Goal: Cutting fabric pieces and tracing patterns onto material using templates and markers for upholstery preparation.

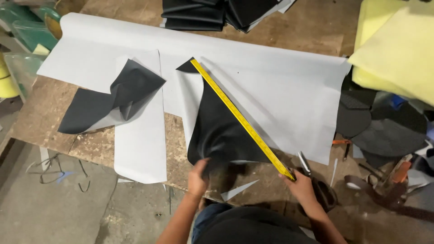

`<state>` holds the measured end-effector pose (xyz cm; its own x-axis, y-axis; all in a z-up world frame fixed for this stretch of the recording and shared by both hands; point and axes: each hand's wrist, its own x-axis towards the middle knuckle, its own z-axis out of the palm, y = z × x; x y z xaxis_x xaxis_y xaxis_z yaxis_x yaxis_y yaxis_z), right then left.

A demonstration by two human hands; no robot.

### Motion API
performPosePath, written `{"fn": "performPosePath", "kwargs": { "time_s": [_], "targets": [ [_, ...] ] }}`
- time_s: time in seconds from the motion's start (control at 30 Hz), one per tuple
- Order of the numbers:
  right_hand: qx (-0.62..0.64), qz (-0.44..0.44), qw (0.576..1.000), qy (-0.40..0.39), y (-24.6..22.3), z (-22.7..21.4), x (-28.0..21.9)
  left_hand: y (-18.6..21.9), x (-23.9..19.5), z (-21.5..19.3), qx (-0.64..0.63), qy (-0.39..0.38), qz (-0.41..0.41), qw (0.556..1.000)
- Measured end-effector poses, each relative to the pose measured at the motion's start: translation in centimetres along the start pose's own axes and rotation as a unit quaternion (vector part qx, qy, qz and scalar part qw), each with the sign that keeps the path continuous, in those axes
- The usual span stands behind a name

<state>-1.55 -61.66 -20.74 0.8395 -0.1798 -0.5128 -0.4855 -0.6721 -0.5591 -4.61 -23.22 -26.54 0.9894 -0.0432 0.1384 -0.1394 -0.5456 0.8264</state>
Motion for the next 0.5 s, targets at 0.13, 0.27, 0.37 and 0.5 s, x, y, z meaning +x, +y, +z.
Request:
{"fn": "performPosePath", "kwargs": {
  "time_s": [0.13, 0.27, 0.37, 0.5],
  "targets": [
    [0.062, 0.03, 0.998, 0.0, -2.3, 1.1, -1.0, -2.9, -0.6, -1.6, 0.091, -0.057, 0.095, 0.99],
    [-0.008, -0.046, 0.997, 0.063, -0.7, 3.3, -0.5, -0.2, -2.4, 2.2, 0.05, -0.358, 0.167, 0.917],
    [-0.034, -0.036, 0.995, 0.087, -0.8, 3.1, -2.8, 0.1, 0.0, 5.7, 0.086, -0.448, 0.223, 0.861],
    [-0.011, -0.016, 0.996, 0.09, 2.5, 2.5, -3.8, -0.8, 8.3, -1.0, 0.01, -0.311, 0.185, 0.932]
  ]
}}
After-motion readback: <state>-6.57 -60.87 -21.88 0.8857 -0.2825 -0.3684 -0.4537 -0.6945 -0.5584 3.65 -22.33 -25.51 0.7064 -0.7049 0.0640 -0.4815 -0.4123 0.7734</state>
